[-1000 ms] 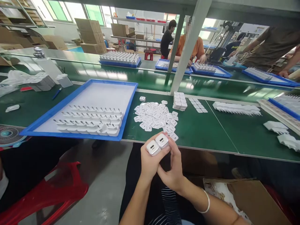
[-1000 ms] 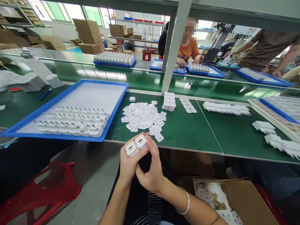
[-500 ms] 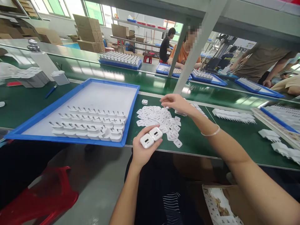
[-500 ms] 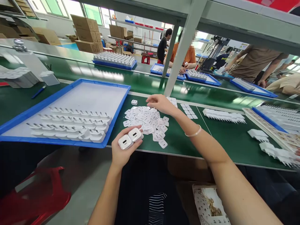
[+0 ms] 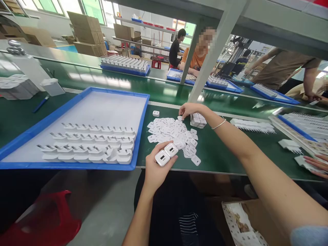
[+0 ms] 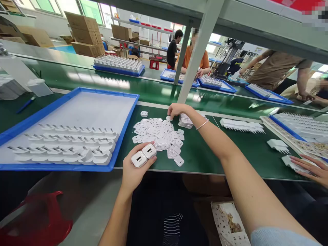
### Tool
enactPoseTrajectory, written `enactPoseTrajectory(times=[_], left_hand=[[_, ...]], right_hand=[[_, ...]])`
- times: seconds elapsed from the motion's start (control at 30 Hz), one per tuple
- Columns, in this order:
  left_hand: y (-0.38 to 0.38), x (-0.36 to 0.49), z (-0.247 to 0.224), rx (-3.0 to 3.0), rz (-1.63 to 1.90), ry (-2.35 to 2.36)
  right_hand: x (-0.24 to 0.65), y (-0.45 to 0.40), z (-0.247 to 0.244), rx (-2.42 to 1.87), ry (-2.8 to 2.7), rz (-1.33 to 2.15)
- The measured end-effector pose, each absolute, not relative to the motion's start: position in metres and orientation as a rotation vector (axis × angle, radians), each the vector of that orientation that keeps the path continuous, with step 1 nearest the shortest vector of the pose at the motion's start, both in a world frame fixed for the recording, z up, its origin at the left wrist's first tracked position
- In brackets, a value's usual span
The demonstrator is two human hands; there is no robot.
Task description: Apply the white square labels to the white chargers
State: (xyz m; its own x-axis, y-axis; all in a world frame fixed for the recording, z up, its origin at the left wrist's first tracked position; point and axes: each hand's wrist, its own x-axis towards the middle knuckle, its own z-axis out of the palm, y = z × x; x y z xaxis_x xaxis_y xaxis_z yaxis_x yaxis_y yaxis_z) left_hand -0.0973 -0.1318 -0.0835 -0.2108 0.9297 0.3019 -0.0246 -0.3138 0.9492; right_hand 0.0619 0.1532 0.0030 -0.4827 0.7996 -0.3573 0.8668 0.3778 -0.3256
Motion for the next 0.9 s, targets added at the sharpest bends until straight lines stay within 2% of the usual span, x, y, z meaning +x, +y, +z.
enactPoseTrajectory(times=[0.37,0.63,0.7,0.83,0.9], left_hand=[[-0.13,-0.094,-0.081,1.258,1.621,1.212],[-0.129,-0.099,-0.082,1.332,1.66,1.129],[-0.126,-0.102,-0.08,1.393,1.688,1.061],[-0.119,-0.103,-0.072,1.427,1.584,0.933],[-0.114,-0.1,-0.067,1.485,1.486,0.859]], right_hand=[[0.063,0.151,-0.01,1.499,2.524,-0.768],[0.069,0.115,0.014,1.508,2.747,-0.953],[0.071,0.086,0.019,1.485,2.846,-1.159],[0.078,0.023,0.015,1.259,2.735,-1.944],[0.082,0.002,0.01,1.195,2.67,-2.095]])
